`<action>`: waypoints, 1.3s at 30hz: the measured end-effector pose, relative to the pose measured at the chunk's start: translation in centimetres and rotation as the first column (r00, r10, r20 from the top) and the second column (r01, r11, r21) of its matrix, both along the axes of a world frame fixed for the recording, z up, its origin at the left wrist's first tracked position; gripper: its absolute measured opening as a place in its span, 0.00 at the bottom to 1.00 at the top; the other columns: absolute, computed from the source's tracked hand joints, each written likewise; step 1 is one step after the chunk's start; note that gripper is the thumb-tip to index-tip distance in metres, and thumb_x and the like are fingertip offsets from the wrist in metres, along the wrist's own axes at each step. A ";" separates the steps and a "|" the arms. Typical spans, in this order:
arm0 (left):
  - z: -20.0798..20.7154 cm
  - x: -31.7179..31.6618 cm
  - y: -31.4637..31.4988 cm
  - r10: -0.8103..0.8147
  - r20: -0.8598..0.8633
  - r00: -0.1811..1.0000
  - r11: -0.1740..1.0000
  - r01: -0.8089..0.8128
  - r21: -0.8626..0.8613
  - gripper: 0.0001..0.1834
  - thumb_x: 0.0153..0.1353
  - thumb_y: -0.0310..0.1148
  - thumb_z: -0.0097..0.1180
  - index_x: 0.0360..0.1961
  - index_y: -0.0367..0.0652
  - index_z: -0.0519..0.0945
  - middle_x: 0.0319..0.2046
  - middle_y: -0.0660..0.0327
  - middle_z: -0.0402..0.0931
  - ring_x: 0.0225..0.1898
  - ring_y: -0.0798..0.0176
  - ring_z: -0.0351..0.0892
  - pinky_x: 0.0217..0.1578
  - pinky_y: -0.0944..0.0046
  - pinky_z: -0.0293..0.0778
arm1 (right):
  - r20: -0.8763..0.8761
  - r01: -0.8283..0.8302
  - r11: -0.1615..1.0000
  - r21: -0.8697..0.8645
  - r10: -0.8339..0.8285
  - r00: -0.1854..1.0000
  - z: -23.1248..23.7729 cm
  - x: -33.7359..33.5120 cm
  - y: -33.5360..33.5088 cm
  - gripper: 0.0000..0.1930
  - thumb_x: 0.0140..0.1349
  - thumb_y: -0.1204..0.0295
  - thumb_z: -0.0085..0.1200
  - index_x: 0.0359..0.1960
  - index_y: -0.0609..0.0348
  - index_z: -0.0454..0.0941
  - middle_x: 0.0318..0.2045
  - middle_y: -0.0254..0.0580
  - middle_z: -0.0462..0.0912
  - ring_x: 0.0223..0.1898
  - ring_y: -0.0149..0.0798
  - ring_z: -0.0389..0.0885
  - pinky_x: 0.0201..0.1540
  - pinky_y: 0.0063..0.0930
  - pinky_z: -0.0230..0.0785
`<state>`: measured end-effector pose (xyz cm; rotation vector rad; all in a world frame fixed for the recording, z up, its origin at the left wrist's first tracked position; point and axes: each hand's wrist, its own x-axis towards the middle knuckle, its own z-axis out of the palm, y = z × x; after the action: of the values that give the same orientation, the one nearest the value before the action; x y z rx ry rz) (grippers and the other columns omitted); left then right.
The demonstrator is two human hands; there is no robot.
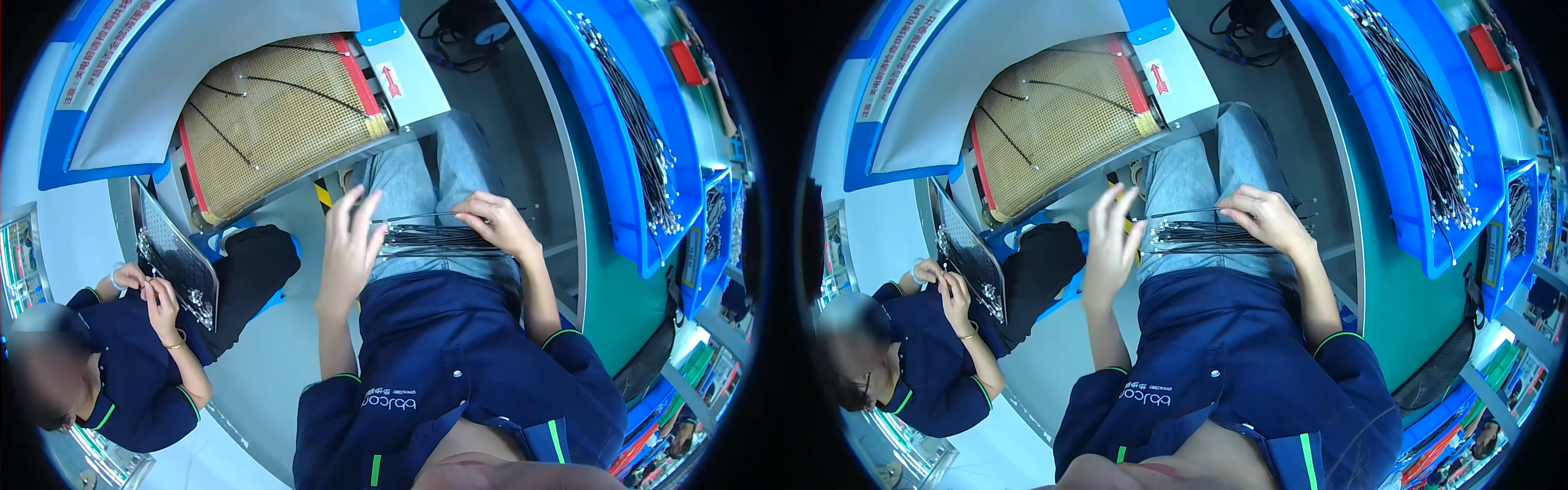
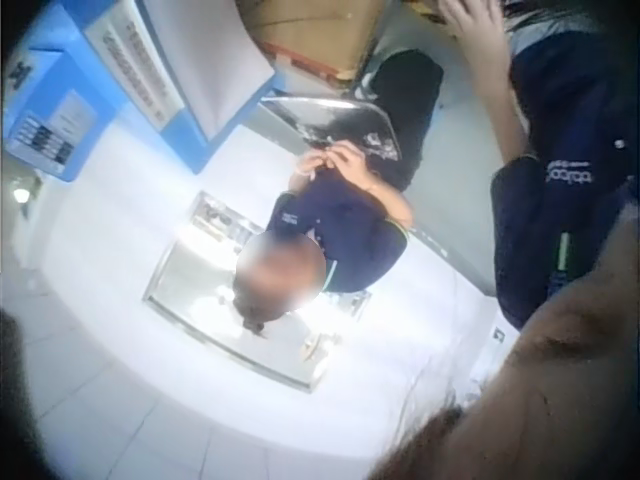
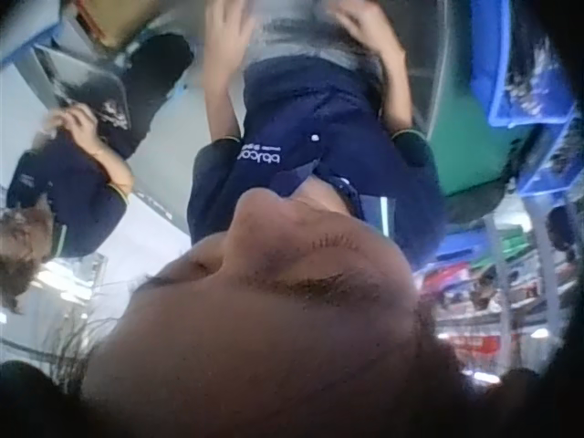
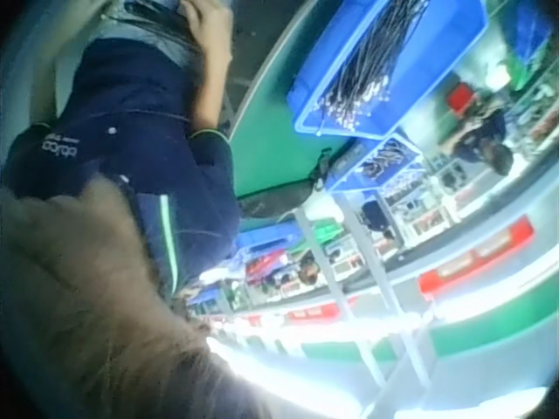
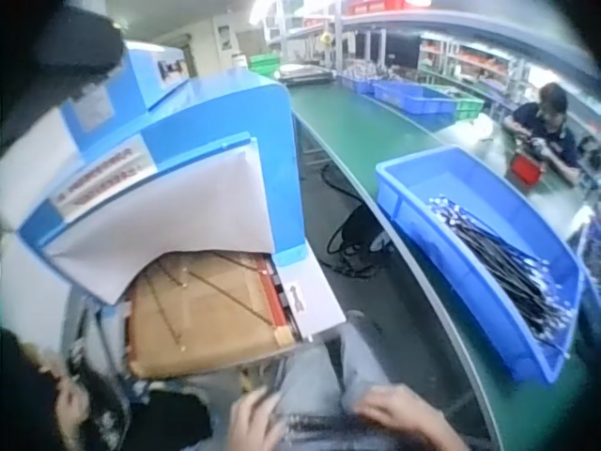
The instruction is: The person repeatedly picks up black cables from a blue bin, manipulates them with both hands, and places them onto a perforated tray. Another person is visible in the background working on a separate task.
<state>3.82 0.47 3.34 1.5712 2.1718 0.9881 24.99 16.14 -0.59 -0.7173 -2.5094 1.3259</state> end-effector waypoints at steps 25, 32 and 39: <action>-4.1 1.3 0.9 0.006 0.147 0.989 1.000 -0.010 0.030 0.07 0.54 0.25 0.61 0.36 0.41 0.83 0.29 0.59 0.77 0.31 0.58 0.77 0.33 0.62 0.73 | -0.246 0.013 0.954 0.298 0.063 0.967 -0.1 -3.5 -0.8 0.09 0.50 0.73 0.62 0.35 0.54 0.83 0.29 0.34 0.80 0.28 0.37 0.80 0.28 0.29 0.73; -4.0 1.0 0.7 -0.034 0.180 0.983 0.998 0.023 0.067 0.08 0.51 0.24 0.63 0.34 0.38 0.83 0.28 0.58 0.80 0.30 0.59 0.78 0.32 0.62 0.73 | -0.239 -0.007 0.929 0.371 0.103 0.965 0.1 -3.3 -0.4 0.09 0.51 0.71 0.59 0.36 0.49 0.82 0.29 0.29 0.78 0.29 0.33 0.79 0.27 0.28 0.73; -3.9 1.3 1.1 -0.030 0.064 0.997 0.984 0.018 0.177 0.08 0.49 0.23 0.65 0.32 0.39 0.83 0.27 0.58 0.80 0.30 0.59 0.78 0.32 0.62 0.73 | -0.262 -0.005 0.926 0.377 0.112 0.959 0.0 -3.2 -0.3 0.10 0.51 0.71 0.59 0.37 0.49 0.82 0.30 0.29 0.78 0.30 0.32 0.79 0.27 0.27 0.72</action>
<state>5.14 1.58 -0.61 1.6111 2.0650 1.2375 21.83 15.80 -0.54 -0.3454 -2.4570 0.8496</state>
